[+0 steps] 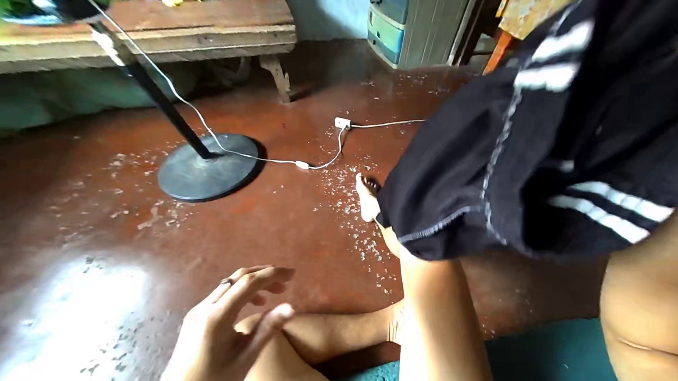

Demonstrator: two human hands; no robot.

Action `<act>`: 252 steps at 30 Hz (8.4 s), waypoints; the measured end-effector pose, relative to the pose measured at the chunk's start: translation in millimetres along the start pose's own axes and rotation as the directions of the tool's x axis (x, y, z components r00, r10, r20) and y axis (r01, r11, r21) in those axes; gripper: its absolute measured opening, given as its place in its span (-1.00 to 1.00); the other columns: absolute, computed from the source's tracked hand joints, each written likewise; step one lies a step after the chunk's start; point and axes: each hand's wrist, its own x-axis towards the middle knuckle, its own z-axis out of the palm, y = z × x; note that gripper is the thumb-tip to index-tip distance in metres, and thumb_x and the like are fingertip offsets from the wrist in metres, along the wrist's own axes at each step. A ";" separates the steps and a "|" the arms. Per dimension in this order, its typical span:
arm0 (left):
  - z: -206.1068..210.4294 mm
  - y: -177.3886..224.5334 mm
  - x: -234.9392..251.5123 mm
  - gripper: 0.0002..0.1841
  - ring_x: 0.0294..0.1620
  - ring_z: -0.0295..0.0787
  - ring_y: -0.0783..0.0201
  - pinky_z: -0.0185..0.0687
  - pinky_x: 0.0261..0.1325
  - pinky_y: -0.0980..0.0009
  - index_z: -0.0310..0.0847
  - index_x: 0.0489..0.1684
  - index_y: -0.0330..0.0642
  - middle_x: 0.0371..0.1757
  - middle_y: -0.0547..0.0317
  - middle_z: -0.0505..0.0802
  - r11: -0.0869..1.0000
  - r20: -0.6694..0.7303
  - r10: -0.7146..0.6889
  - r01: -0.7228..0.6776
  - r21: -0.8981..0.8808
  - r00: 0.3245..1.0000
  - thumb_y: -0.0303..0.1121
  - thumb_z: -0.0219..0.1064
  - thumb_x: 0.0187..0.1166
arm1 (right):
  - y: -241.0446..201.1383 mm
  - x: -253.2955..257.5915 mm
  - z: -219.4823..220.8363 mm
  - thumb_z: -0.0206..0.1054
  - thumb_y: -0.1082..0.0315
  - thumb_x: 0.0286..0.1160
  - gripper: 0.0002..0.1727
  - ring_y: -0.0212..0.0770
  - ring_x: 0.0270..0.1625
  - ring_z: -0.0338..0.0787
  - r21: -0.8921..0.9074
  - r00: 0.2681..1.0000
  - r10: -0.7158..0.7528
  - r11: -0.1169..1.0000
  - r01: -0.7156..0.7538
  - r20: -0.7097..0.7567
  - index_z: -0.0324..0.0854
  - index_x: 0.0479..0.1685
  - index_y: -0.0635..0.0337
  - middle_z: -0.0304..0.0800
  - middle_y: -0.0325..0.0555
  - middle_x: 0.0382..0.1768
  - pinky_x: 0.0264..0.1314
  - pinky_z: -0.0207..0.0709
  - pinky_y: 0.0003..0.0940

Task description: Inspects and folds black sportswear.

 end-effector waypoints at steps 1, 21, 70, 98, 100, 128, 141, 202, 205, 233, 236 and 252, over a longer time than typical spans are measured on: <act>11.3 9.4 5.6 -0.42 0.09 0.79 0.55 0.69 0.12 0.59 0.69 0.24 -0.18 0.09 0.14 0.88 0.997 -0.012 0.045 -0.046 -0.060 0.999 0.19 0.18 0.70 | 7.1 -9.8 -13.0 0.23 0.46 0.59 -0.79 -0.56 0.07 0.81 0.031 0.992 -0.010 0.999 0.006 0.126 0.62 0.09 0.04 0.83 -0.53 -0.06 0.27 0.69 -0.54; 121.7 11.3 -59.0 -0.65 0.07 0.87 -0.06 0.69 0.20 -0.16 0.82 0.09 -0.20 0.03 -0.08 0.91 0.885 0.840 -0.256 0.465 0.005 0.478 -0.11 0.32 0.69 | 13.0 -166.0 -54.9 0.41 0.49 0.38 -0.62 0.02 -0.07 0.78 -0.561 -0.242 0.534 0.826 -0.054 0.810 0.89 0.13 -0.09 0.76 0.02 -0.06 -0.14 0.63 -0.04; 119.4 9.2 -73.9 -0.64 -0.03 0.90 0.03 0.77 0.13 0.04 0.54 0.35 -0.40 0.04 -0.15 0.86 0.671 0.716 -0.509 0.741 -0.017 0.477 -0.37 0.22 0.71 | 59.5 -177.2 -100.0 0.30 0.20 0.56 -0.68 -0.63 -0.22 0.71 -0.706 0.245 0.888 0.458 -0.540 0.389 0.66 -0.02 0.34 0.78 -0.22 -0.27 -0.06 0.60 -0.61; 128.0 10.8 9.9 -0.64 -0.27 0.79 0.33 0.67 -0.10 0.45 0.76 0.03 -0.26 -0.23 0.04 0.87 0.962 0.557 -0.025 0.170 -0.212 0.830 -0.13 0.21 0.73 | 20.4 -206.8 -44.4 0.39 0.19 0.44 -0.83 -0.59 0.03 0.67 -0.434 0.536 0.525 0.850 -0.298 0.661 0.82 -0.31 0.05 0.74 -0.21 -0.12 0.08 0.49 -0.81; 122.8 18.4 11.1 -0.54 -0.27 0.82 0.28 0.69 -0.12 0.40 0.75 0.07 -0.29 -0.23 0.02 0.88 0.958 0.605 -0.036 0.200 -0.207 0.795 -0.02 0.19 0.73 | 16.1 -205.2 -43.1 0.38 0.18 0.48 -0.82 -0.54 0.10 0.66 -0.337 0.495 0.454 0.889 -0.311 0.741 0.80 -0.32 0.05 0.75 -0.21 -0.11 0.15 0.47 -0.78; 3.0 -8.6 -19.8 -0.80 0.01 0.67 0.80 0.64 0.13 0.69 0.66 0.05 -0.10 -0.04 0.61 0.81 0.975 -0.107 -0.207 0.195 -0.110 0.972 -0.23 0.32 0.67 | 108.4 -85.2 -28.4 0.15 0.37 0.70 -0.73 -0.69 -0.46 0.70 -0.157 0.876 0.433 0.900 -0.406 0.213 0.67 -0.38 -0.09 0.75 -0.65 -0.48 -0.36 0.64 -0.69; -82.5 -145.8 -14.6 -0.67 0.16 0.74 0.39 0.67 0.25 0.41 0.57 0.36 0.04 0.13 0.37 0.79 0.995 -0.083 -0.050 0.043 -0.088 0.995 -0.35 0.36 0.66 | 26.6 -8.3 -73.5 0.15 0.27 0.77 -0.71 -0.28 0.46 0.60 -0.468 0.955 -0.213 0.836 0.287 0.205 0.76 -0.04 0.25 0.66 -0.06 0.31 0.55 0.47 -0.34; 158.3 56.5 19.8 -0.68 0.00 0.88 0.20 0.67 0.09 0.18 0.81 0.02 -0.14 -0.04 0.12 0.94 0.994 0.144 0.084 -0.074 -0.078 0.986 -0.10 0.37 0.58 | 59.6 -128.5 -23.0 0.40 0.39 0.57 -0.93 -0.82 -0.50 0.52 -0.231 0.364 0.553 0.733 -0.640 0.749 0.73 -0.24 0.17 0.68 -0.55 -0.49 -0.44 0.38 -0.90; 167.4 51.4 21.8 -0.81 -0.05 0.87 0.31 0.61 0.06 0.34 0.85 -0.13 -0.10 -0.14 0.18 0.95 0.990 0.092 0.110 -0.100 -0.102 0.990 -0.37 0.29 0.52 | 60.5 -129.4 -27.7 0.44 0.34 0.54 -0.89 -0.78 -0.37 0.60 -0.227 0.377 0.507 0.781 -0.582 0.775 0.74 -0.16 0.21 0.74 -0.49 -0.39 -0.31 0.46 -0.87; 142.0 28.3 9.1 -0.78 -0.15 0.79 0.52 0.59 0.06 0.70 0.80 -0.19 -0.14 -0.27 0.19 0.88 0.978 0.184 0.108 -0.071 -0.194 0.977 -0.19 0.37 0.59 | 31.4 -173.4 -52.2 0.26 0.31 0.52 -0.79 -0.75 -0.17 0.70 -0.439 0.533 0.613 0.790 -0.428 0.583 0.73 -0.20 0.27 0.81 -0.28 -0.31 0.01 0.53 -0.83; 144.3 27.4 9.2 -0.73 -0.16 0.80 0.48 0.63 0.04 0.63 0.81 -0.16 -0.12 -0.26 0.21 0.88 0.979 0.227 0.105 -0.061 -0.194 0.968 -0.12 0.31 0.65 | 32.3 -171.1 -53.1 0.21 0.33 0.57 -0.79 -0.79 -0.21 0.63 -0.405 0.452 0.670 0.729 -0.553 0.589 0.69 -0.16 0.29 0.74 -0.36 -0.32 -0.06 0.49 -0.84; 159.1 35.6 11.7 -0.84 0.18 0.79 0.11 0.56 0.08 0.03 0.88 -0.22 0.12 0.15 0.10 0.86 0.967 0.377 0.231 -0.167 -0.194 0.897 -0.19 0.34 0.55 | 29.9 -181.0 -55.9 0.38 0.28 0.55 -0.81 -0.59 -0.06 0.72 -0.330 0.471 0.430 0.901 -0.282 0.770 0.85 -0.20 0.19 0.81 -0.17 -0.22 0.05 0.50 -0.84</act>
